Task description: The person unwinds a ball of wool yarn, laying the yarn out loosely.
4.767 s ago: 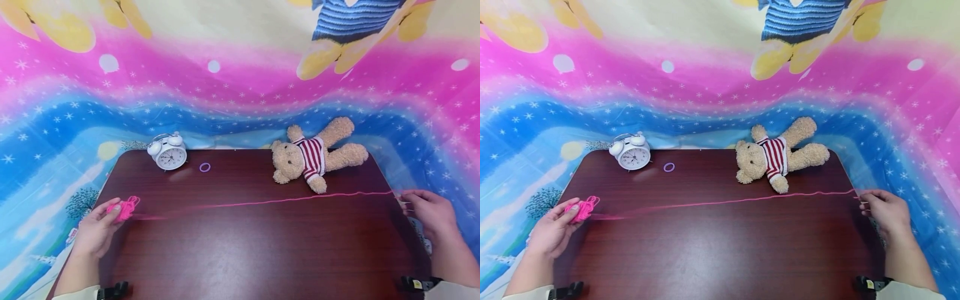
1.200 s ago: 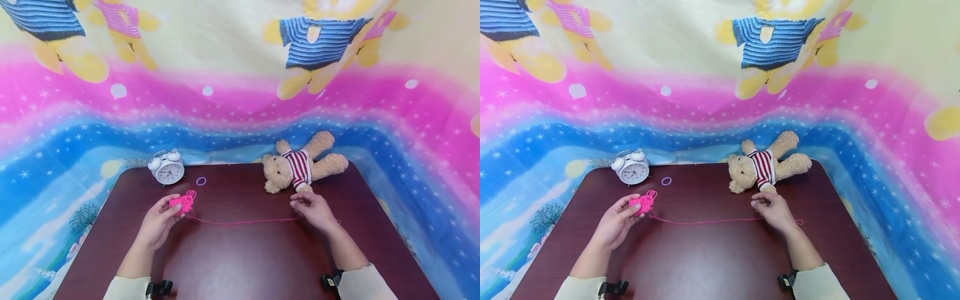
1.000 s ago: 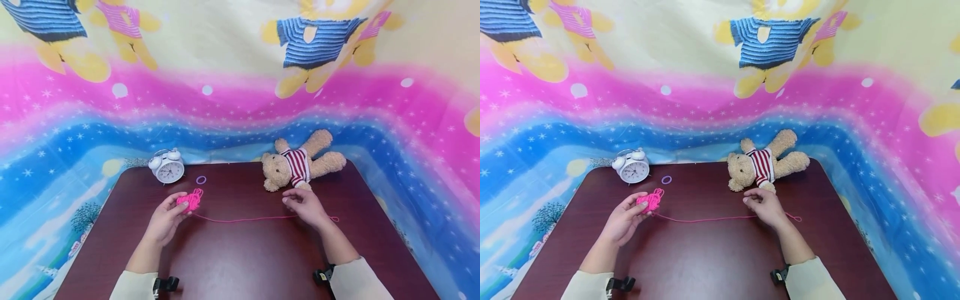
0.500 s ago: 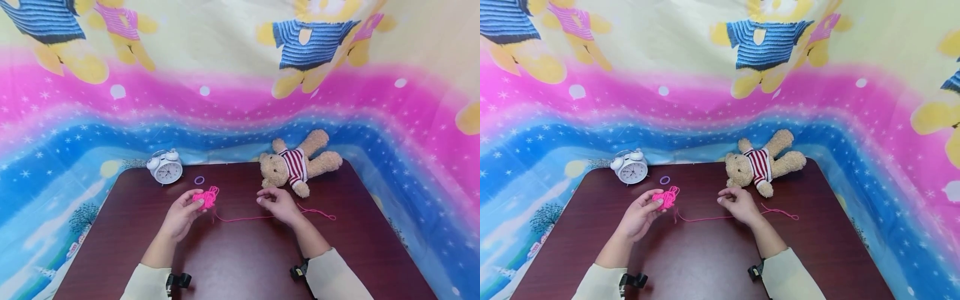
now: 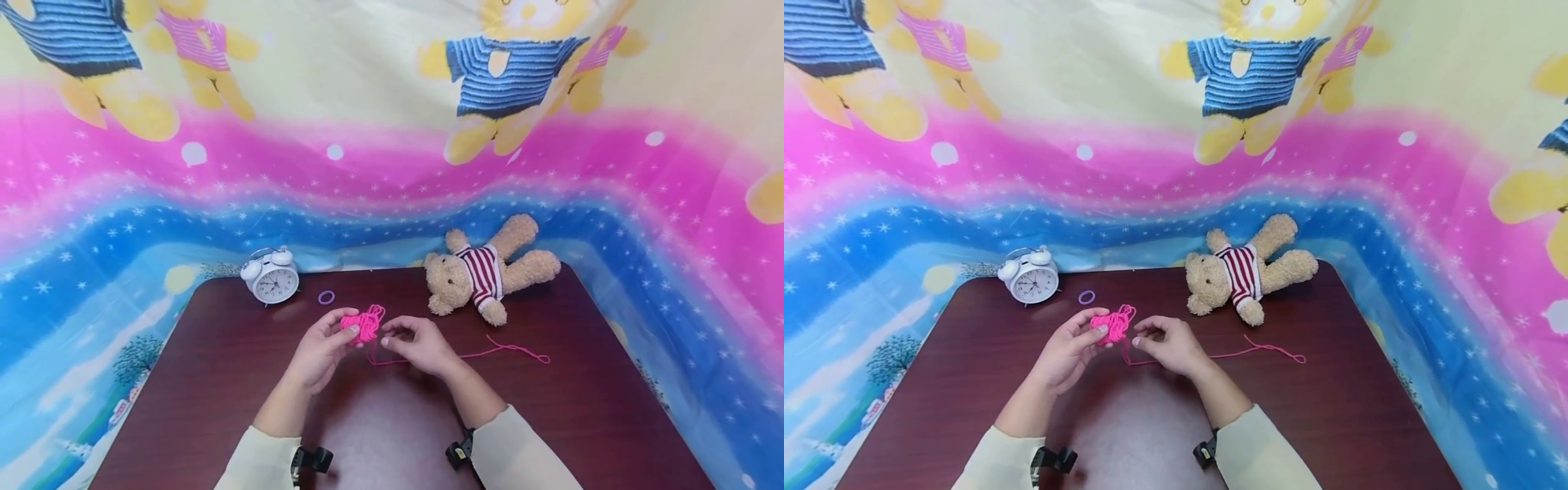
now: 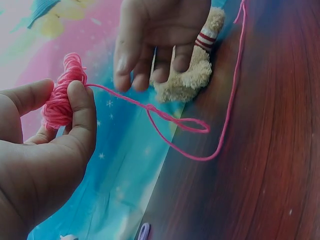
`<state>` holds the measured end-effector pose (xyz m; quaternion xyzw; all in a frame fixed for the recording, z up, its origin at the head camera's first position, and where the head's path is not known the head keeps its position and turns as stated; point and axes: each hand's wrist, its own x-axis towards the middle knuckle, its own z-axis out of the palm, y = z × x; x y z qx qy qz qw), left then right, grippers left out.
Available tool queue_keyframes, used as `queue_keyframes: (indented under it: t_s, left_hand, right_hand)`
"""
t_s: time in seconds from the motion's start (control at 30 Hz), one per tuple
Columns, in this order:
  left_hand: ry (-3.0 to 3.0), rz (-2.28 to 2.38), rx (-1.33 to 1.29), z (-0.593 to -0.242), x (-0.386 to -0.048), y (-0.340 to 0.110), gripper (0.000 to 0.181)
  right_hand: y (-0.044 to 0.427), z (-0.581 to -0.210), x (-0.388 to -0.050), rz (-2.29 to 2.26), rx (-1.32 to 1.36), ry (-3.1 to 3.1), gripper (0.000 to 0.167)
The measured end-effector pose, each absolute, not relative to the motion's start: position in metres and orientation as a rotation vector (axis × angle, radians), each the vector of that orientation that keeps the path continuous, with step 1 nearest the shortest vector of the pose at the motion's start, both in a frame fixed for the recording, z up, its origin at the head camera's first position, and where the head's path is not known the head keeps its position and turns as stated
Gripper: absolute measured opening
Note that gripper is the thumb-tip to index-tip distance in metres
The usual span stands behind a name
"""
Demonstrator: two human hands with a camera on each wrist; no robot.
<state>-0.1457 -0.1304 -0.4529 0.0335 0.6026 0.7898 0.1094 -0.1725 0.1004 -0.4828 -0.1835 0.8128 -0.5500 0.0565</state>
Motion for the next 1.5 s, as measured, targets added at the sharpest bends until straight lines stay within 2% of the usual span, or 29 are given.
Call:
queue_keyframes:
  t_s: [0.17,0.3,0.8,1.5]
  left_hand:
    - [1.745,2.331,0.104,-0.455,-0.147,-0.123,0.045]
    - [1.728,2.335,0.112,-0.455,-0.148,-0.12,0.045]
    - [1.779,2.333,0.065,-0.459,-0.151,-0.134,0.046]
    - [1.824,2.351,-0.032,-0.465,-0.152,-0.169,0.042]
  right_hand:
    - [0.092,-0.481,-0.171,-1.669,-0.615,2.461,0.027]
    - [0.09,-0.48,-0.172,-1.655,-0.65,2.521,0.019]
    - [0.101,-0.476,-0.177,-1.566,-0.581,2.529,0.008]
    - [0.131,-0.475,-0.184,-1.527,-0.586,2.538,0.005]
